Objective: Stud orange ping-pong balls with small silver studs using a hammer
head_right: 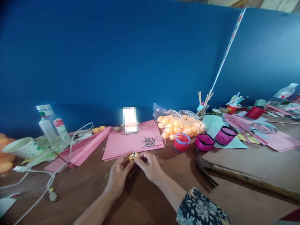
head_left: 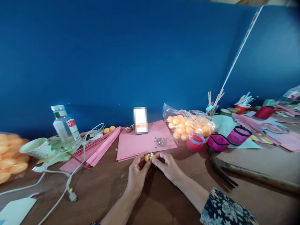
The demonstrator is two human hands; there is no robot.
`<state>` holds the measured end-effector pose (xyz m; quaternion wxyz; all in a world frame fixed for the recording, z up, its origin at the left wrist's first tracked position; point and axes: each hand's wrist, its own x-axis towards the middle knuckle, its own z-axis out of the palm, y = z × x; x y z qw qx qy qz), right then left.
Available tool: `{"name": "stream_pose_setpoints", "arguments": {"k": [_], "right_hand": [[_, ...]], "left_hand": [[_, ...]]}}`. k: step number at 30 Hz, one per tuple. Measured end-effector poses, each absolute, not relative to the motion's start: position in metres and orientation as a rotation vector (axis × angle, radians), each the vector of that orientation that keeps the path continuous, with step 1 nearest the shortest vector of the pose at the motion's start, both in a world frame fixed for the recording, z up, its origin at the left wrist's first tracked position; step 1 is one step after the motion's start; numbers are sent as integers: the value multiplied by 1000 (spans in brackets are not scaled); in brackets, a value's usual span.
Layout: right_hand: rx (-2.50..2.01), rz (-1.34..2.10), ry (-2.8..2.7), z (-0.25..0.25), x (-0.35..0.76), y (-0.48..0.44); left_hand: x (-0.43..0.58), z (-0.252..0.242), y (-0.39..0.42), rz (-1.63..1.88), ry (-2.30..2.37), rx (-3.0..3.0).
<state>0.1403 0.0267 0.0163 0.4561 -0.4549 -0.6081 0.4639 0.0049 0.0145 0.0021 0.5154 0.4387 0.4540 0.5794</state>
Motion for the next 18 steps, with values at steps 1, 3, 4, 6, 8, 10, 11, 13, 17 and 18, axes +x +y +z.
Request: {"name": "stream_pose_setpoints", "arguments": {"k": [1, 3, 4, 6, 8, 10, 11, 13, 17, 18], "right_hand": [[-1125, 1145, -1499, 17, 140, 27], [-1133, 1153, -1487, 18, 141, 27], [-1136, 1163, -1474, 19, 141, 27], [-1131, 1196, -1441, 20, 141, 27], [-1113, 1241, -1410, 20, 141, 27], [-1101, 1287, -1376, 19, 142, 27], [-1099, 1307, -1358, 18, 142, 27], [-1102, 1335, -1323, 16, 142, 28], [-1091, 1363, -1262, 15, 141, 28], [-1087, 1369, -1246, 16, 141, 27]], "left_hand": [[5, 3, 14, 1393, 1091, 1049], [6, 3, 14, 1393, 1092, 1029], [6, 3, 14, 1393, 1091, 1018], [6, 4, 14, 1391, 1080, 999], [6, 4, 14, 1389, 1066, 992], [7, 3, 14, 1388, 1057, 983], [7, 3, 14, 1384, 1053, 980], [8, 3, 14, 1381, 1052, 985], [7, 2, 14, 1380, 1087, 1017], [7, 2, 14, 1381, 1097, 1021]]}}
